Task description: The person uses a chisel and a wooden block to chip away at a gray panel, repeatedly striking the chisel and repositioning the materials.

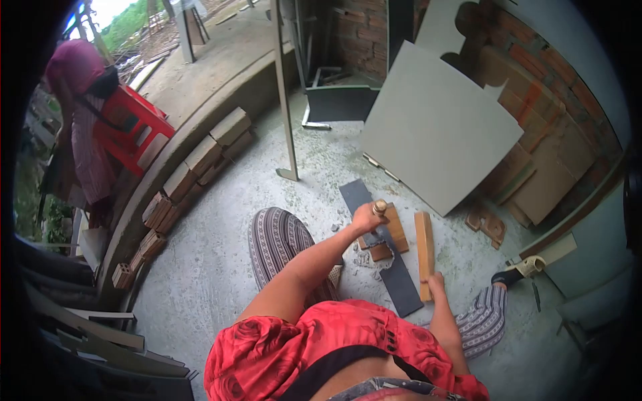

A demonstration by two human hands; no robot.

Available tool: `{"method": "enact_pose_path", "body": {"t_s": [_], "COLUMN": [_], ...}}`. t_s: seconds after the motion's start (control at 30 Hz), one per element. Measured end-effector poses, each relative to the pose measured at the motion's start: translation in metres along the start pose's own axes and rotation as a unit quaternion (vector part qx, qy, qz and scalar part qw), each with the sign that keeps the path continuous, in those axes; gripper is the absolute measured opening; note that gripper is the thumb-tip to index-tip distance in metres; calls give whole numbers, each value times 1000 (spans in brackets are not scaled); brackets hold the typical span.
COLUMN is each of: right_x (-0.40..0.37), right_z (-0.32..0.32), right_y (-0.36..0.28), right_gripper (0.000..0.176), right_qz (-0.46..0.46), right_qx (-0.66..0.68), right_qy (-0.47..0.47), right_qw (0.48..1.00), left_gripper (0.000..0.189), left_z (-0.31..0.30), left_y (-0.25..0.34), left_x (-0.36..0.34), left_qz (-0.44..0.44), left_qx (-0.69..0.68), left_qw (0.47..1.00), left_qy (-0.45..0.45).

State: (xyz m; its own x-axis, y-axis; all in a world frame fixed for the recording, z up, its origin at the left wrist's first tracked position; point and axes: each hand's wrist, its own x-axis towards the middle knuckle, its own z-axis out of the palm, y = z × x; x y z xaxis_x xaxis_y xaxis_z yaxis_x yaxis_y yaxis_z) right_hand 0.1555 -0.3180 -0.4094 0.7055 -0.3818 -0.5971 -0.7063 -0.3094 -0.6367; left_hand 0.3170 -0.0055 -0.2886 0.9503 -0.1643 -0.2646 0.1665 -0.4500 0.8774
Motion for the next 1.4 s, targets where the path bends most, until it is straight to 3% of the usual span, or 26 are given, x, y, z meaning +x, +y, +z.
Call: {"method": "enact_pose_path", "body": {"t_s": [0.07, 0.1, 0.17, 0.27, 0.33, 0.37, 0.43, 0.47, 0.53, 0.57, 0.63, 0.67, 0.7, 0.77, 0.9, 0.93, 1.0, 1.03, 1.1, 1.23, 1.33, 1.37, 1.4], "right_x": [-15, -33, -28, -35, -65, -74, -92, -105, -129, -138, -159, -166, -170, -170, -164, -162, -165, -167, -169, -178, -140, -134, -133], "right_z": [-1, -2, 5, 13, 2, 0, -7, -12, -26, -33, -39, -40, -42, -40, -40, -37, -34, -36, -44, -86, -94, -88, -82], "right_y": [-19, -37, -36, -47, -82, -94, -116, -130, -162, -176, -192, -194, -192, -187, -171, -171, -170, -167, -174, -181, -150, -147, -141], "right_gripper": [43, 47, 53, 51, 47, 47, 41, 41, 50, 50, 55, 57, 60, 60, 52, 52, 49, 49, 47, 45, 40, 40, 42], "right_qz": [-14, -19, -54, -57, -1, 1, -100, -99, -267, -279, -390, -393, -400, -465, -351, -366, -291, -301, -254, -203, -65, -60, 32], "right_qx": [28, 87, 30, -37, 151, 151, 170, 168, 185, 184, 198, 187, 175, 114, -133, -131, 114, 113, 235, 276, 275, 274, 281], "right_qy": [-17, -16, -33, -16, -112, -109, -100, -99, -88, -93, -57, -60, -64, -54, -51, -51, -160, -166, -178, -220, -223, -220, -198], "right_qw": [999, 996, 998, 998, 982, 982, 975, 976, 942, 938, 897, 898, 898, 876, 925, 920, 936, 932, 921, 914, 933, 934, 939], "left_gripper": [36, 36, 35, 32, 32, 32, 31, 31, 31, 31, 31, 33, 35, 45, 44, 43, 39, 38, 38, 33, 36, 36, 36], "left_z": [-3, -3, -1, 0, 3, 6, 11, 13, 16, 16, 18, 19, 16, 13, 18, 10, 11, 13, 14, 12, 10, 12, 17], "left_y": [-6, -8, -18, -8, -6, -8, -10, -11, -10, -9, -7, -9, 2, 18, 13, 26, 22, 18, 8, 10, 15, 14, 9], "left_x": [5, 8, 17, 10, 8, 8, 5, 2, 0, 0, -3, -3, -10, -22, -23, -30, -29, -27, -20, -23, -21, -18, -18], "left_qz": [26, -22, -46, -26, -17, -12, -9, 12, 36, 39, 49, 67, 27, 67, 67, 70, 56, 61, 82, 103, 68, 66, 65], "left_qx": [2, -15, -15, -20, -28, -27, -29, -14, 9, 18, 23, 41, 16, 50, 60, 59, 61, 68, 100, 88, 126, 123, 116], "left_qw": [999, 999, 999, 999, 999, 1000, 999, 1000, 999, 999, 998, 996, 998, 996, 994, 994, 994, 993, 988, 986, 983, 983, 985], "left_qy": [23, 18, -15, 6, -3, -7, -12, -13, -24, -28, -37, -29, -51, -30, -58, -68, -66, -71, -88, -95, -112, -116, -114]}}
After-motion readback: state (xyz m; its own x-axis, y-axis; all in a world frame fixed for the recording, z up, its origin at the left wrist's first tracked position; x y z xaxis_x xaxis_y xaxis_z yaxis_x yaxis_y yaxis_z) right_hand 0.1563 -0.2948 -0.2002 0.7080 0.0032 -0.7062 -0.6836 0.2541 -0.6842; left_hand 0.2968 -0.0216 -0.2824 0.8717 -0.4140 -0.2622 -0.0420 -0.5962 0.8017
